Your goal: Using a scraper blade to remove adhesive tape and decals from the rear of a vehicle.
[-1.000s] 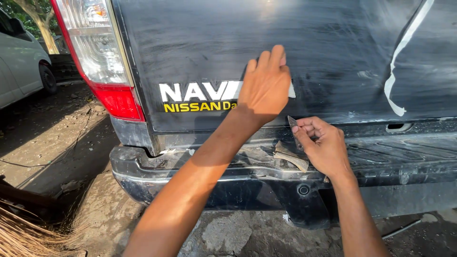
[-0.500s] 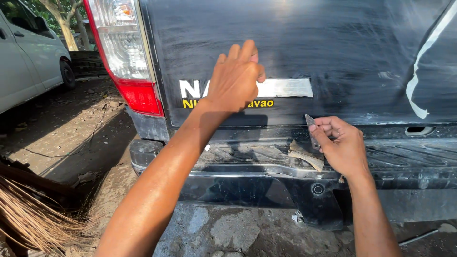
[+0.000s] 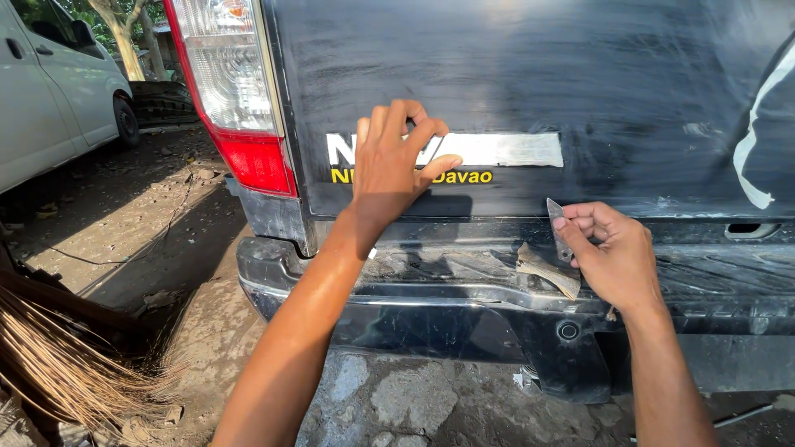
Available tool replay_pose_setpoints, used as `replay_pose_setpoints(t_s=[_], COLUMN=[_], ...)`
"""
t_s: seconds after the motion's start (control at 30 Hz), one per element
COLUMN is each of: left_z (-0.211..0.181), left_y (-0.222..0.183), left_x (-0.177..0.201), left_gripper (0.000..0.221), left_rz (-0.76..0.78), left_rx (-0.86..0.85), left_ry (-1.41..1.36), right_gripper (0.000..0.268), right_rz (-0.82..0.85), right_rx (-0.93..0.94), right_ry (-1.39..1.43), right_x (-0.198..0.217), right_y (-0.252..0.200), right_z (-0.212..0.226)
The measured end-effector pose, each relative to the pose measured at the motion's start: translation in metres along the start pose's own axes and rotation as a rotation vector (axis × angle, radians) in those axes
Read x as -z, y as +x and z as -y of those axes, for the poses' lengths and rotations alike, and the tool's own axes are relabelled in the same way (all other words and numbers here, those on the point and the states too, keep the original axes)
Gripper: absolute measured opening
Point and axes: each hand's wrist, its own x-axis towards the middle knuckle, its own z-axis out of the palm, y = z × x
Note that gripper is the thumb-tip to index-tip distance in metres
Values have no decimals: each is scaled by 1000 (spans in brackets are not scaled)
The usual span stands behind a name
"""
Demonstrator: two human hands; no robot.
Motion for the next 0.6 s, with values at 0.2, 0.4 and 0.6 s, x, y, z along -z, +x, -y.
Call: replay_pose_setpoints(t_s=[0.2,0.4,0.6], left_z=[3,-2,4], left_y=[-12,-11,-11], left_x=[3,2,-20], left_gripper=[42,43,34], left_rz=[-51,-106,-182], left_rx=[-84,-40,58], left_ry=[-2,-46,-39], right_gripper=[23,23,23], right_rz=[-15,-20,-31], right_rx=[-44,-35,-39], right_ry=[-30,-29,-47], right_x=[-1,-3,-4], right_y=[-2,-1,1], right_z=[10,5,6])
